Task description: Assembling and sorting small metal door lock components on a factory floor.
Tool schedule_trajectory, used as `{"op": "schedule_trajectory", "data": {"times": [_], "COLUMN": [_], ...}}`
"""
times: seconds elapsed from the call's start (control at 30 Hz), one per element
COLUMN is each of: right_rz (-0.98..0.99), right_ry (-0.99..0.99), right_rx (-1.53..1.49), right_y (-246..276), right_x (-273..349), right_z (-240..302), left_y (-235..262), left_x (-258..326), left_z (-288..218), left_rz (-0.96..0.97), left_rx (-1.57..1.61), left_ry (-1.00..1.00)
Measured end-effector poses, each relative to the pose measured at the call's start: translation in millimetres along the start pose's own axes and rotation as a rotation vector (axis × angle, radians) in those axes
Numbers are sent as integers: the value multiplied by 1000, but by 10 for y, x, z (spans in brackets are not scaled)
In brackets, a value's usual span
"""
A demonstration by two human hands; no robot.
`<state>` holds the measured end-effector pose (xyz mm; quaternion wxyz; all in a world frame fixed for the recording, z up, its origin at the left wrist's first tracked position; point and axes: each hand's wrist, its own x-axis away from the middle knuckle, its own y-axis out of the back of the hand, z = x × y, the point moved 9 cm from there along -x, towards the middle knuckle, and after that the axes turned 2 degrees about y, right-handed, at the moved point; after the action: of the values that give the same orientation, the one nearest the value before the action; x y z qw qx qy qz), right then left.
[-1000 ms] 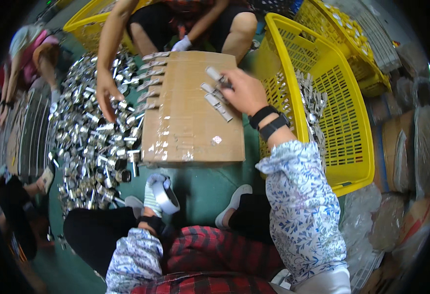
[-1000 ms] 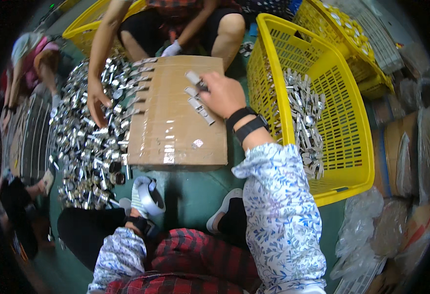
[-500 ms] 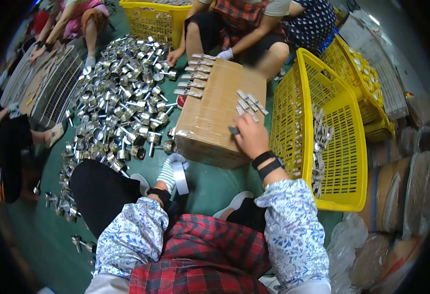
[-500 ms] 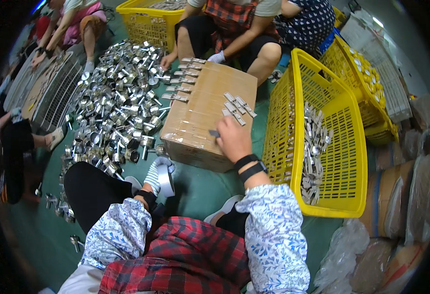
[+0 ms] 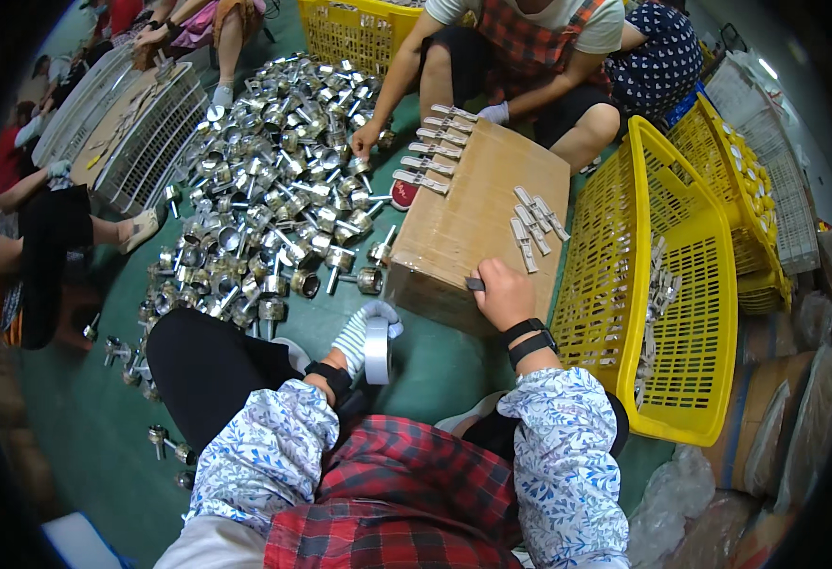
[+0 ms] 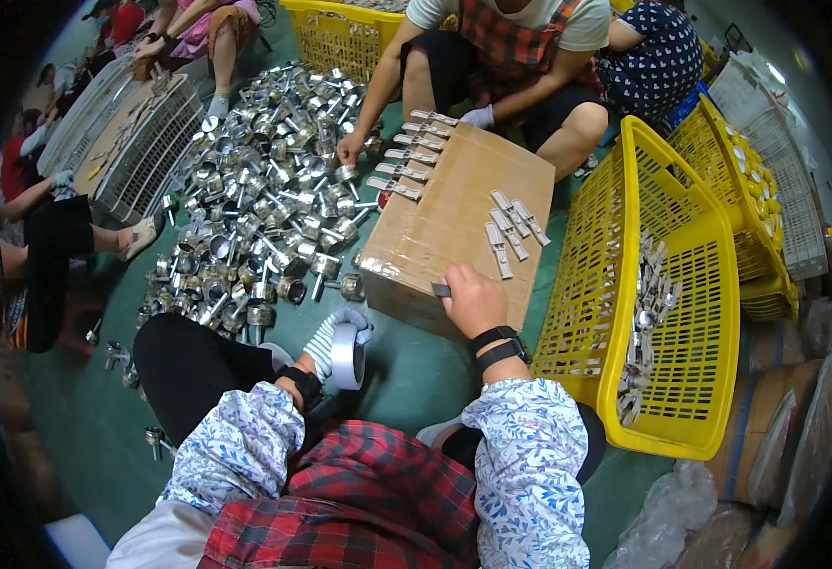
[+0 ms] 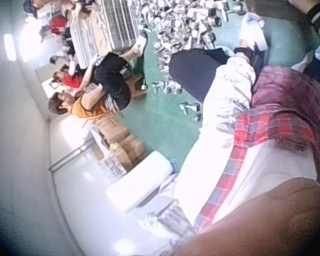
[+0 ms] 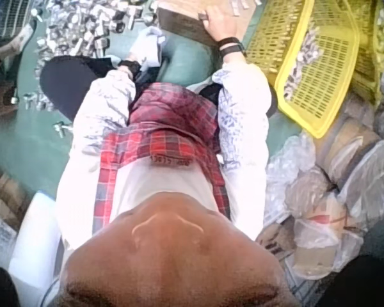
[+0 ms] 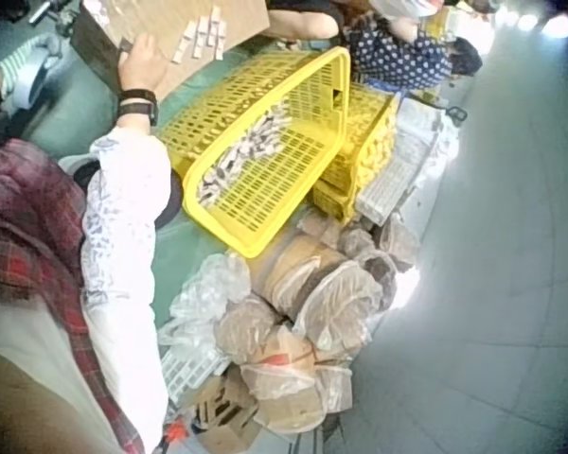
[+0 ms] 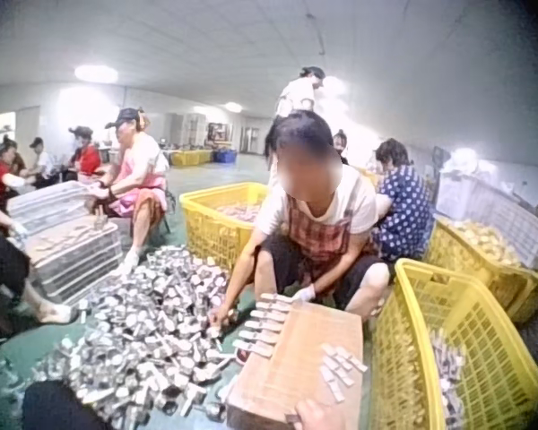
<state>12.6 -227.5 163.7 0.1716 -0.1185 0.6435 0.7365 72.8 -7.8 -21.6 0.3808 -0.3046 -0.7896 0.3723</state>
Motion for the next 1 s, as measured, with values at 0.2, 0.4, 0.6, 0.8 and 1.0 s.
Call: {"op": "schedule_trajectory", "data": {"times": [0.2, 0.4, 0.6, 0.8, 1.0], "right_rz": [-59, -84, -106, -110, -107], "right_ry": [-11, -28, -41, -38, -27], "right_rx": [46, 46, 47, 69, 58], "right_y": [16, 65, 116, 89, 78], "right_x": [-7, -21, -37, -15, -7], "right_z": [22, 16, 38, 0, -10], "left_y": [77, 80, 77, 83, 124], "left_x": [-69, -132, -138, -175, -195], "left_z": [-4, 58, 111, 110, 107], "left_rz": [-27, -28, -2, 47, 29], "left_rx": [-61, 24, 52, 52, 80], "left_ry": [-24, 35, 73, 60, 31]}}
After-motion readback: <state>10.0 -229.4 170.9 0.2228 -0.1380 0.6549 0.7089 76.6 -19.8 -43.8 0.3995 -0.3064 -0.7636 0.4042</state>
